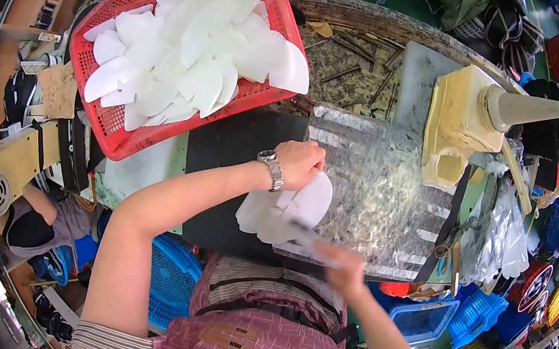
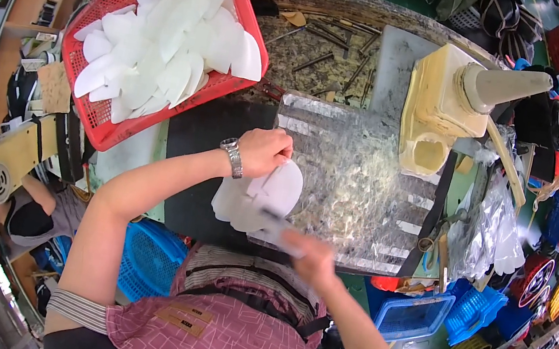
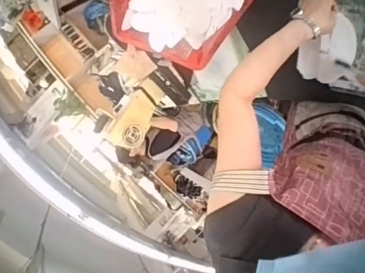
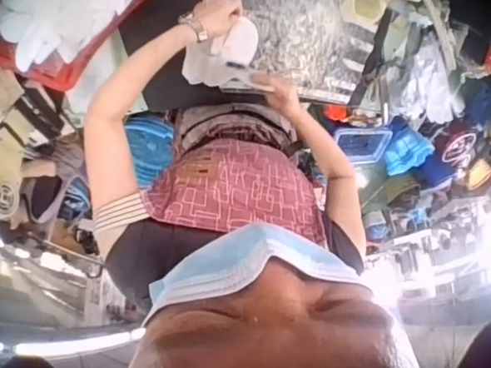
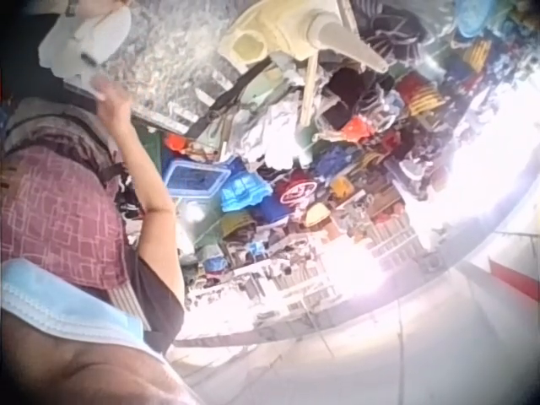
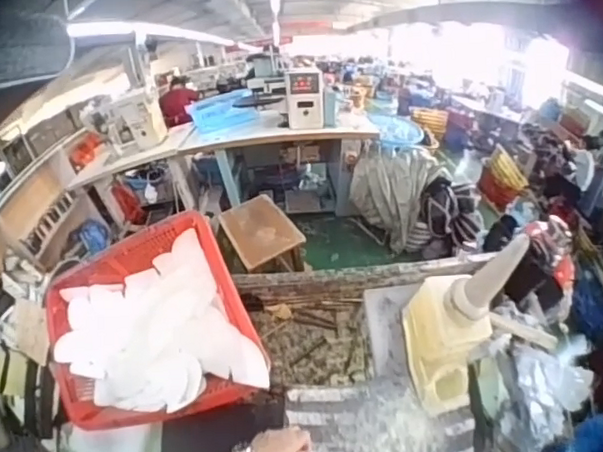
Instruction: Applying adhesive to shoe components using a brush and a machine on a production line.
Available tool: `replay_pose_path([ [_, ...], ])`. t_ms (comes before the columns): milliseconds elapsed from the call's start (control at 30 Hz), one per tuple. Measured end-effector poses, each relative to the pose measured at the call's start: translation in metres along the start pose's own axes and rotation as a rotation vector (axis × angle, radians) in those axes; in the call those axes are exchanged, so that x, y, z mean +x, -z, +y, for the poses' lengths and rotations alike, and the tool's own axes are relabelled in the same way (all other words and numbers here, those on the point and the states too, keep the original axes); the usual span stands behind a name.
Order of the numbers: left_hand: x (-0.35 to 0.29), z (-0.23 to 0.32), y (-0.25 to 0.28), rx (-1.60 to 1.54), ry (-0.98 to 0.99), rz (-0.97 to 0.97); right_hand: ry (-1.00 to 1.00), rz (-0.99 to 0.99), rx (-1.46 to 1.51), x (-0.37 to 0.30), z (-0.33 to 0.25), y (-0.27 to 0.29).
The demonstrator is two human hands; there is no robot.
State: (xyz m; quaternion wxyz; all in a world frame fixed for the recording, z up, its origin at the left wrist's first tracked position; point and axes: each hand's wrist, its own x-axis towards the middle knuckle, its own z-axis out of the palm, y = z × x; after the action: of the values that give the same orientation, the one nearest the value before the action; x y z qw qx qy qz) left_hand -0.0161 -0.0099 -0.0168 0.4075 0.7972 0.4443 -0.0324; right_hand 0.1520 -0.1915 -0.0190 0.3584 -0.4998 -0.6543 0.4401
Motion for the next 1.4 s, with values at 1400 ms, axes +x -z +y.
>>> replay_pose_path([
  [1400,-0.042,0.035,-0.068,0.457,-1.054,0.429,-0.267,-0.229,-0.096,0.116,0.002,0.119],
])
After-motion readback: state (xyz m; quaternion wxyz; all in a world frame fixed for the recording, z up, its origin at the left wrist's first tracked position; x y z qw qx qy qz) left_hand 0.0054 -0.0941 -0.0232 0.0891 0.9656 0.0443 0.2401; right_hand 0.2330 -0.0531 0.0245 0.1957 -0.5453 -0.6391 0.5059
